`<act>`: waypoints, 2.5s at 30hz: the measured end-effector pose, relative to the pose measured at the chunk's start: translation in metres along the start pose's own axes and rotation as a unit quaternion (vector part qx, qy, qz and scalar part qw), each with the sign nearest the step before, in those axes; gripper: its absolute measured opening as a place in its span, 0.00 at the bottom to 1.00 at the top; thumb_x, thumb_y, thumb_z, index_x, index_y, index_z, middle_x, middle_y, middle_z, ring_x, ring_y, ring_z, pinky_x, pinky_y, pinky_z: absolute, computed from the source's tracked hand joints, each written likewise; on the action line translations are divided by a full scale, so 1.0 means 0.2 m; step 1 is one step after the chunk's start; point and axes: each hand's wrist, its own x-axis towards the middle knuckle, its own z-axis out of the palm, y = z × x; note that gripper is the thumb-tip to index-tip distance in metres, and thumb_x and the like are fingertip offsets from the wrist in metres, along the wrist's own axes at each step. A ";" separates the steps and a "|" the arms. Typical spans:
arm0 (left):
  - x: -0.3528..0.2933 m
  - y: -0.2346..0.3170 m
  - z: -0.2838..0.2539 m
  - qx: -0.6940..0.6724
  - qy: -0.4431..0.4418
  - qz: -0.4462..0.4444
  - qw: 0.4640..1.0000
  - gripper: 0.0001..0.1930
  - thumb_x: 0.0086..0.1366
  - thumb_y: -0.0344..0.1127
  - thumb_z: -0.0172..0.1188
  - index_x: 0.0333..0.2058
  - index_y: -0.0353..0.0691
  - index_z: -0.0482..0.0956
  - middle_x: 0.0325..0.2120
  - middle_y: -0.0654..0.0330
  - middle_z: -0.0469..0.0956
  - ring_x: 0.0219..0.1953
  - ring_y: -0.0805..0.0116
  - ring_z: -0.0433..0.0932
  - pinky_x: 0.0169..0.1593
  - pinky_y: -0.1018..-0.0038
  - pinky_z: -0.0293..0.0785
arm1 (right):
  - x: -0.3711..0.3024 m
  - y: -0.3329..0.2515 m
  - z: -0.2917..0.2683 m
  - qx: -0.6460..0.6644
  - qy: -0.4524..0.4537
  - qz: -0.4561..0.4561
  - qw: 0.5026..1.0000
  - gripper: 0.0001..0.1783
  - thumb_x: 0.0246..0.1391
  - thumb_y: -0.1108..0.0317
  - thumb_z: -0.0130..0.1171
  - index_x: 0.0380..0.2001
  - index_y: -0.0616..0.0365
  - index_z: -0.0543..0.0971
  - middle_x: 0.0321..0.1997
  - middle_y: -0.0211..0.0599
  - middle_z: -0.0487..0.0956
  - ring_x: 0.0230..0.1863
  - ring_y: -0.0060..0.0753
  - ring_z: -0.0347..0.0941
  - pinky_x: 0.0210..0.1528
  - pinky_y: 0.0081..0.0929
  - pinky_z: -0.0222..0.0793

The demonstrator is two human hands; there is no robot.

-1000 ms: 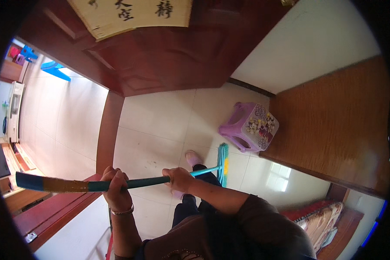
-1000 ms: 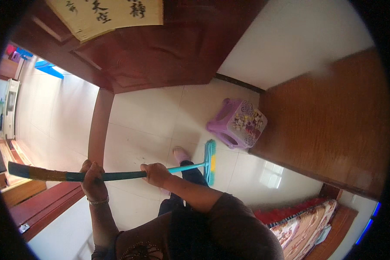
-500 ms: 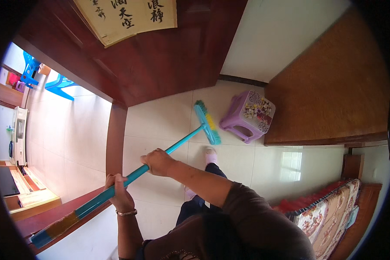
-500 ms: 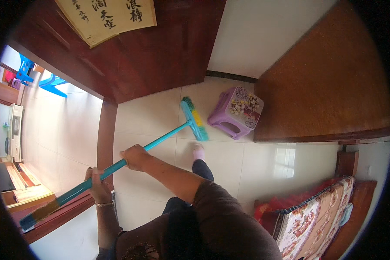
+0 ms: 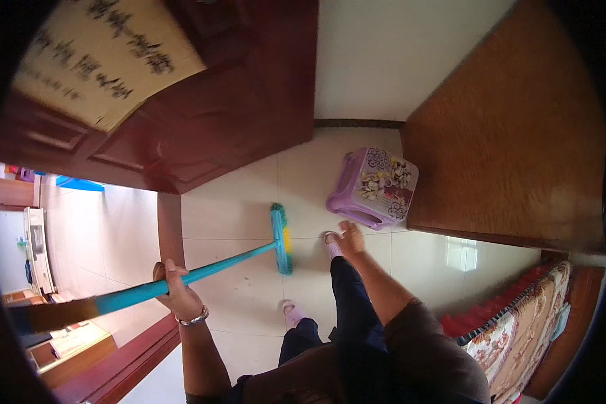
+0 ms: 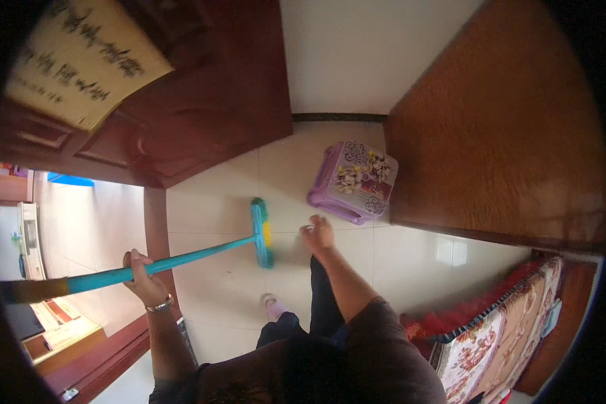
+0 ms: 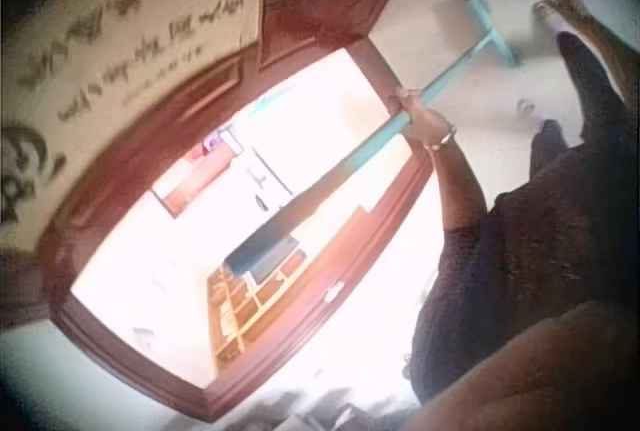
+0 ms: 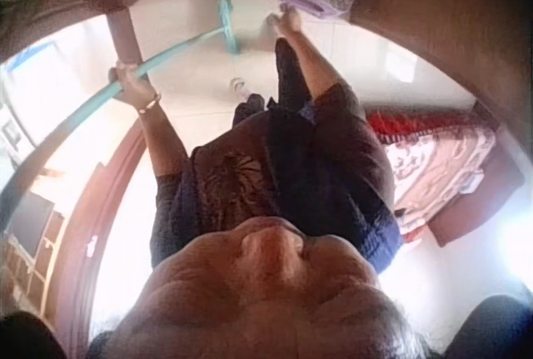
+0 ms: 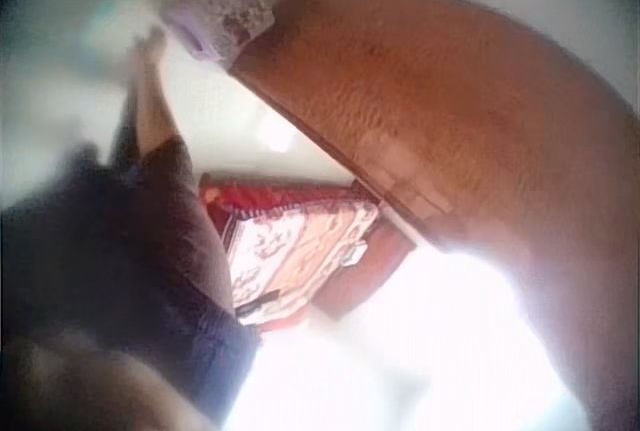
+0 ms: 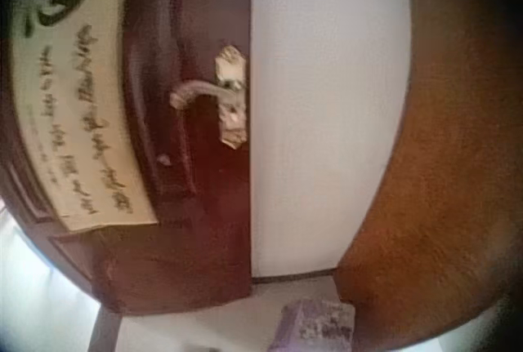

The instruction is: The person sweeps a tiled floor with a long-handled broom, moving debris into a dustpan. They then brush the broom bristles against a balcony railing to remove trapped debris.

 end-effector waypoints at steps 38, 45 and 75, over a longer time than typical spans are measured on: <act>-0.11 -0.57 -0.17 0.214 -0.070 -0.080 0.971 0.12 0.47 0.25 0.56 0.10 0.36 0.67 0.11 0.62 0.61 0.15 0.72 0.59 0.20 0.73 0.51 | 1.13 -0.34 0.58 -0.200 -0.041 -0.271 0.941 0.21 0.33 0.67 0.70 0.25 0.59 0.66 0.28 0.45 0.68 0.34 0.48 0.67 0.36 0.42 0.62; -0.20 -0.60 -0.22 0.188 -0.036 -0.122 0.974 0.12 0.47 0.25 0.55 0.09 0.35 0.66 0.11 0.62 0.60 0.14 0.74 0.59 0.19 0.75 0.52 | 1.26 -0.46 0.83 -0.189 -0.088 -0.274 0.939 0.20 0.34 0.68 0.69 0.28 0.60 0.68 0.32 0.48 0.69 0.35 0.50 0.67 0.36 0.42 0.64; -0.61 0.19 -0.44 -0.001 -0.016 -0.033 0.999 0.09 0.54 0.29 0.51 0.18 0.33 0.73 0.16 0.60 0.68 0.23 0.72 0.65 0.29 0.76 0.60 | -0.64 -0.44 0.17 -0.101 -0.139 -0.467 0.867 0.11 0.40 0.71 0.50 0.31 0.56 0.65 0.35 0.42 0.67 0.42 0.47 0.64 0.44 0.40 0.62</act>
